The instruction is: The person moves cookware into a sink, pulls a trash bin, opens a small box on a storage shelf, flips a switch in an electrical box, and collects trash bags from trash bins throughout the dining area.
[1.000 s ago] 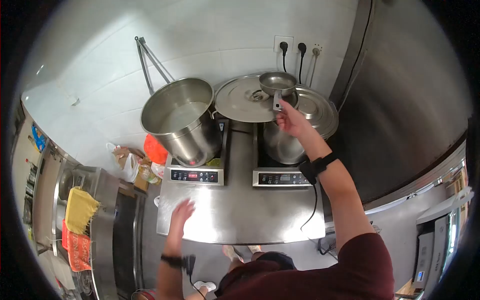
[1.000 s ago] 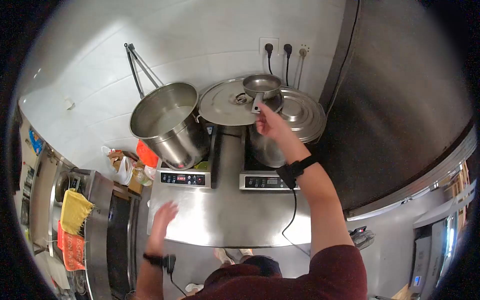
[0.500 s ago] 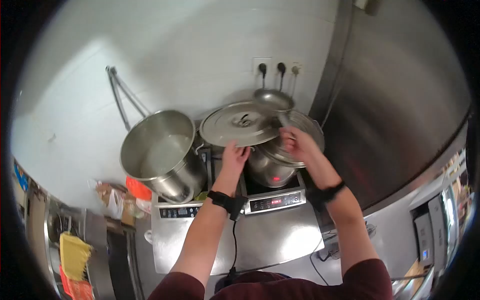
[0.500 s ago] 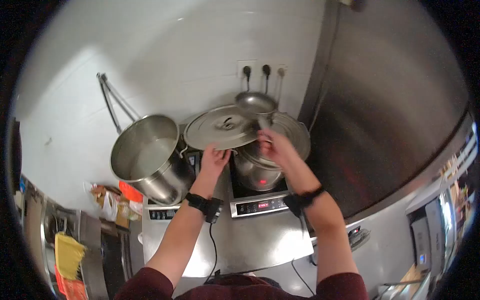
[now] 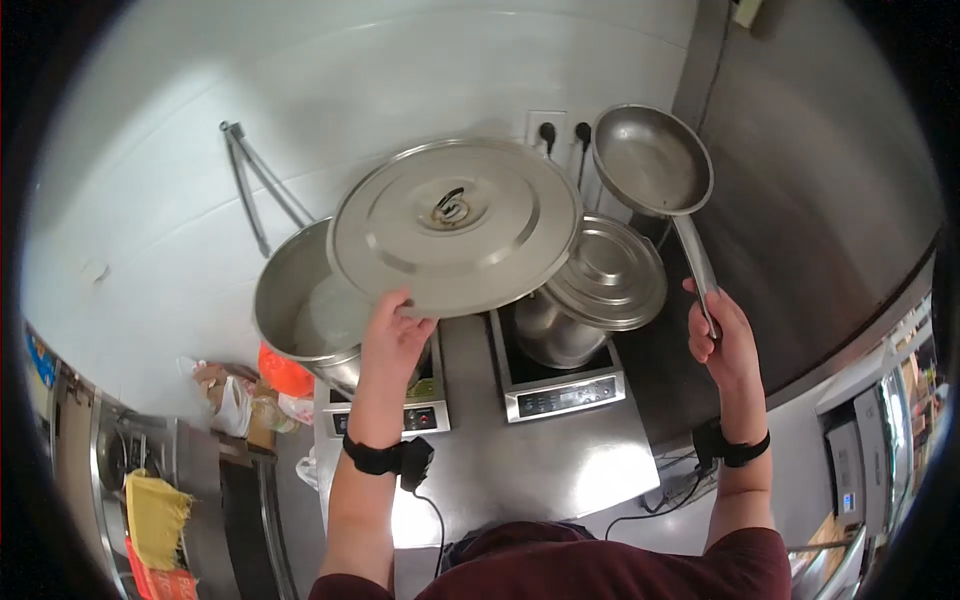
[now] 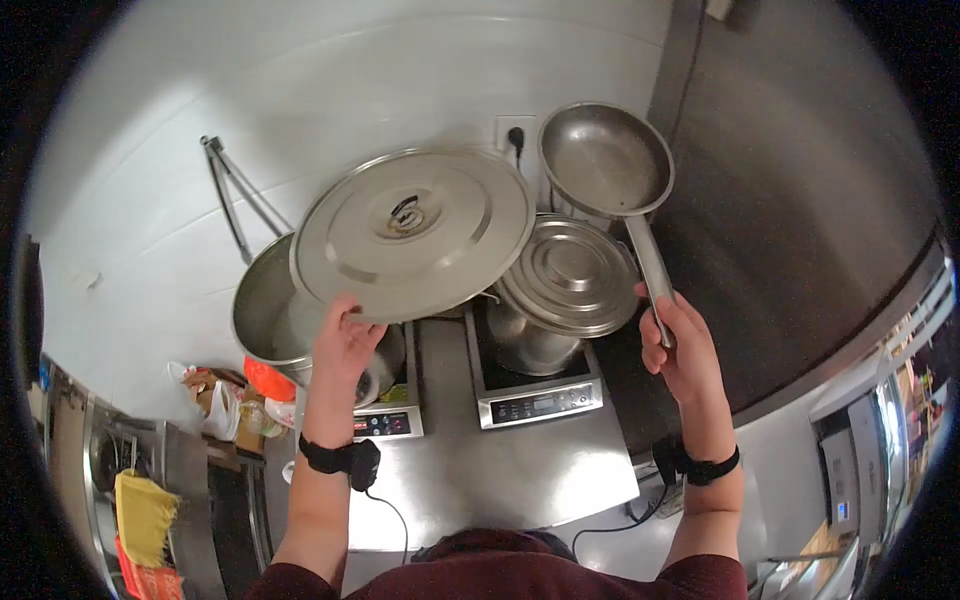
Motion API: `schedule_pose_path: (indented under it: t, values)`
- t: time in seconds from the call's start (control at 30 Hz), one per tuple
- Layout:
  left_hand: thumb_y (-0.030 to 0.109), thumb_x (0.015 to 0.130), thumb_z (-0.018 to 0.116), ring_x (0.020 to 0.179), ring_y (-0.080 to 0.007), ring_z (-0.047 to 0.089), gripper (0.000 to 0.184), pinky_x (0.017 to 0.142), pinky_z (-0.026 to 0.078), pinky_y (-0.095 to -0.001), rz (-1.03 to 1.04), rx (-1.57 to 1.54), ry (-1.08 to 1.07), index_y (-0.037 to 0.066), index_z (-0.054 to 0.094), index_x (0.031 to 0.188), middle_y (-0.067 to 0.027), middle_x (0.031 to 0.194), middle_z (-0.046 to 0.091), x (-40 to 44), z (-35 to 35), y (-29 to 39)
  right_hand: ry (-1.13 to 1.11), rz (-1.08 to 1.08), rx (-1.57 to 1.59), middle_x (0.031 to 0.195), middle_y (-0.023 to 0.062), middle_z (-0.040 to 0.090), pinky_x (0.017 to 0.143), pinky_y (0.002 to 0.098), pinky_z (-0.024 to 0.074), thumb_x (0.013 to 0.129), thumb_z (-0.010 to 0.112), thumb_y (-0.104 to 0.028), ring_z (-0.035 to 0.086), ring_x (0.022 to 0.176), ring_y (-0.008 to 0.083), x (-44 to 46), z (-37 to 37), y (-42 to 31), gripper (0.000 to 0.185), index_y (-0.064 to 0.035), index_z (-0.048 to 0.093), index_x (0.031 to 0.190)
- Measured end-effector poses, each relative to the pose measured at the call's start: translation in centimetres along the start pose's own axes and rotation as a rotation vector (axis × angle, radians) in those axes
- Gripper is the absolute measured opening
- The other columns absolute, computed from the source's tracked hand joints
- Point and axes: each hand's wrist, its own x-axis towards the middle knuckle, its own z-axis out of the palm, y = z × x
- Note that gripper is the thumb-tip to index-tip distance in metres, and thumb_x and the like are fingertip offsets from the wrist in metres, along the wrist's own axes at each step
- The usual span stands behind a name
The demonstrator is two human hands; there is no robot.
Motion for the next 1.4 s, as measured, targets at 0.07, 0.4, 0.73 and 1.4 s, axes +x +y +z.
schedule_pose_path:
  t: [0.07,0.4,0.73,1.4]
  values:
    - [0.012,0.076,0.056,0.087,-0.0201,0.055,0.012,0.081,0.042,-0.0344,0.054,0.043,0.075,0.005,0.053,0.085,-0.0063,0.087,0.058,-1.7,-2.5,1.8,-0.029,0.033,-0.005,0.056,-0.0021,0.041,0.036,0.0192,0.032,0.088,0.043,-0.024,0.035,0.04,0.0044,0.2,0.7,1.2,0.034,0.0021,0.045,0.108]
    - [0.011,0.077,0.053,0.09,-0.0206,0.053,0.01,0.08,0.043,-0.0346,0.238,0.132,0.323,0.005,0.049,0.085,-0.0062,0.09,0.055,-8.2,-13.0,5.9,-0.195,0.279,0.15,0.055,-0.0029,0.04,0.036,0.0192,0.0286,0.087,0.044,-0.026,0.033,0.04,0.0043,-1.2,4.1,7.1,0.035,0.0016,0.045,0.108]
    - [0.024,0.081,0.046,0.084,-0.0199,0.049,0.027,0.077,0.04,-0.0372,0.2,0.475,0.686,0.002,0.044,0.096,-0.0077,0.095,0.049,-6.9,-15.2,7.8,-0.145,0.231,0.109,0.053,-0.0019,0.041,0.031,0.0198,0.0301,0.085,0.047,-0.027,0.034,0.036,0.0049,-5.5,3.2,6.7,0.039,0.0039,0.044,0.108]
    - [0.033,0.07,0.065,0.112,-0.0398,0.033,0.068,0.093,0.028,-0.045,0.907,2.121,0.58,0.003,0.035,0.123,-0.0228,0.122,0.035,1.8,-12.1,12.5,0.229,0.204,0.154,0.055,-0.0022,0.038,0.036,0.0208,0.0305,0.076,0.052,-0.011,0.037,0.041,0.0079,-10.1,-5.1,5.9,0.015,-0.0071,0.042,0.087]
